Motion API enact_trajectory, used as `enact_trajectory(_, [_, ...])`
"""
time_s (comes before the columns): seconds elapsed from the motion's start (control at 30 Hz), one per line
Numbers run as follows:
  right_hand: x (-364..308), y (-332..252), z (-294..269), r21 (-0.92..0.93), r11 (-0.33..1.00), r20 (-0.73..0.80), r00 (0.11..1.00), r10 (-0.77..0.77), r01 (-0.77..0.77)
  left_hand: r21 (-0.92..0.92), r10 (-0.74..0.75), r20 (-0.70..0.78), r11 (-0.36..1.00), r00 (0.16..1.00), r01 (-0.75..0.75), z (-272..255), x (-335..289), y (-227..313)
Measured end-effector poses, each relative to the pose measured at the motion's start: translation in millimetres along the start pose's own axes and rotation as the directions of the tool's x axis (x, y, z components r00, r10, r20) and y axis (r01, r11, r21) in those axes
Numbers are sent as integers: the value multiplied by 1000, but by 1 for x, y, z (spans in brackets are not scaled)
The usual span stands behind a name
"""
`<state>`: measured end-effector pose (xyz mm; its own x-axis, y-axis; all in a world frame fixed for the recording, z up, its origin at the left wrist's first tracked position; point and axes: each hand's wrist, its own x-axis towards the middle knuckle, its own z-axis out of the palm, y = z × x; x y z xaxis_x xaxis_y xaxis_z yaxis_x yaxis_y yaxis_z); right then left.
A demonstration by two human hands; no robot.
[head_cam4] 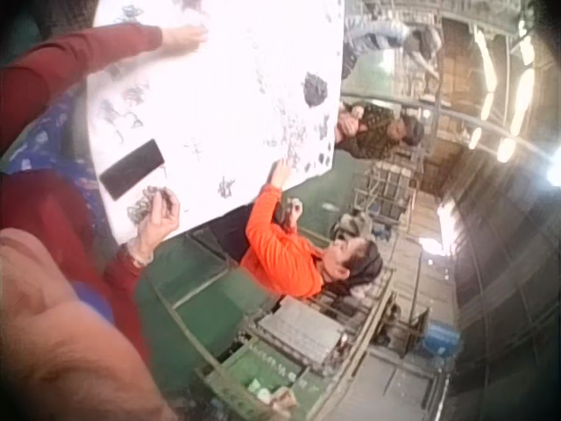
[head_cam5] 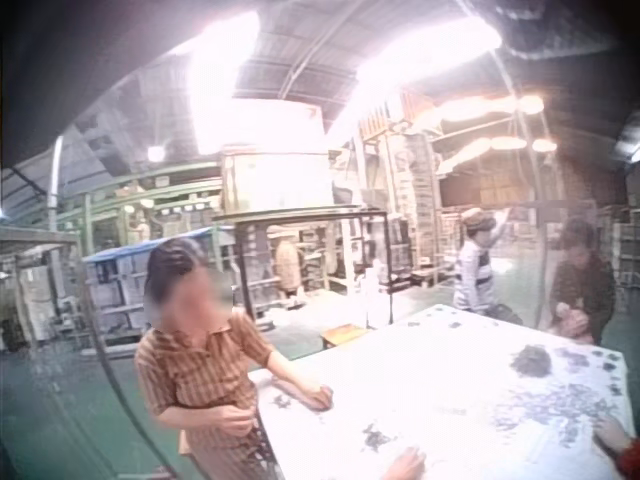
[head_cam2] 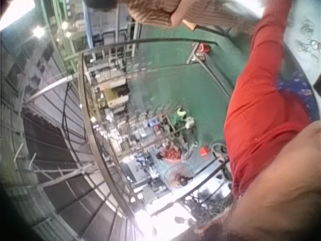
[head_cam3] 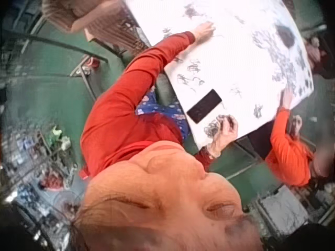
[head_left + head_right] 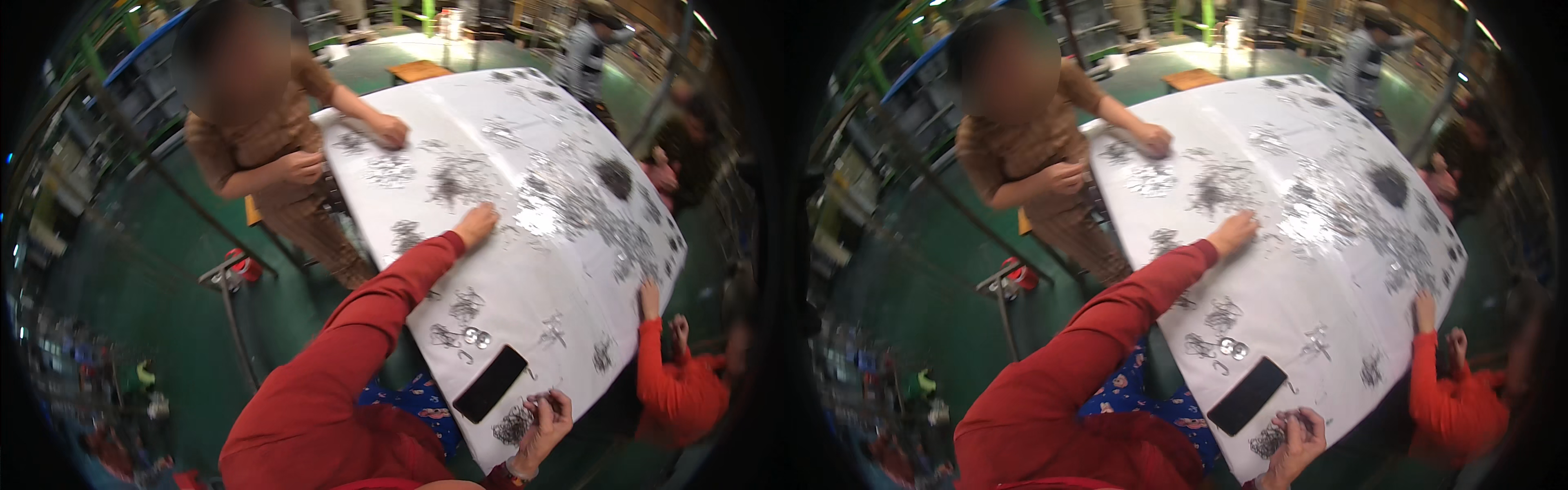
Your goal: The person repeatedly picks small wire pieces from a table, bends them by hand, and places them onto a hanging wire rack. Other people at the table perform similar actions. The person occasionally reaches up to adjust the hanging rack.
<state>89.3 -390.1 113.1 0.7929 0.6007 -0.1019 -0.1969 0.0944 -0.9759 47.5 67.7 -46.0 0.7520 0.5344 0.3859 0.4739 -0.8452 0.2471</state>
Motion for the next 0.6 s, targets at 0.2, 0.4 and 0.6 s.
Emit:
enact_trajectory(0.2, [-4, 26, 19, 22, 995, 193, 976, 96, -102, -52, -105, -58, 993, 993, 102, -39, -45, 23])
enact_trajectory(0.4, [-11, 38, 61, -13, 990, 293, 946, 135, -137, -477, -114, -149, 879, 982, 30, -121, -139, 104])
enact_trajectory(0.6, [-21, 43, 91, -39, 999, 355, 935, 25, -12, -919, -161, 86, 367, 983, 141, -207, -214, 185])
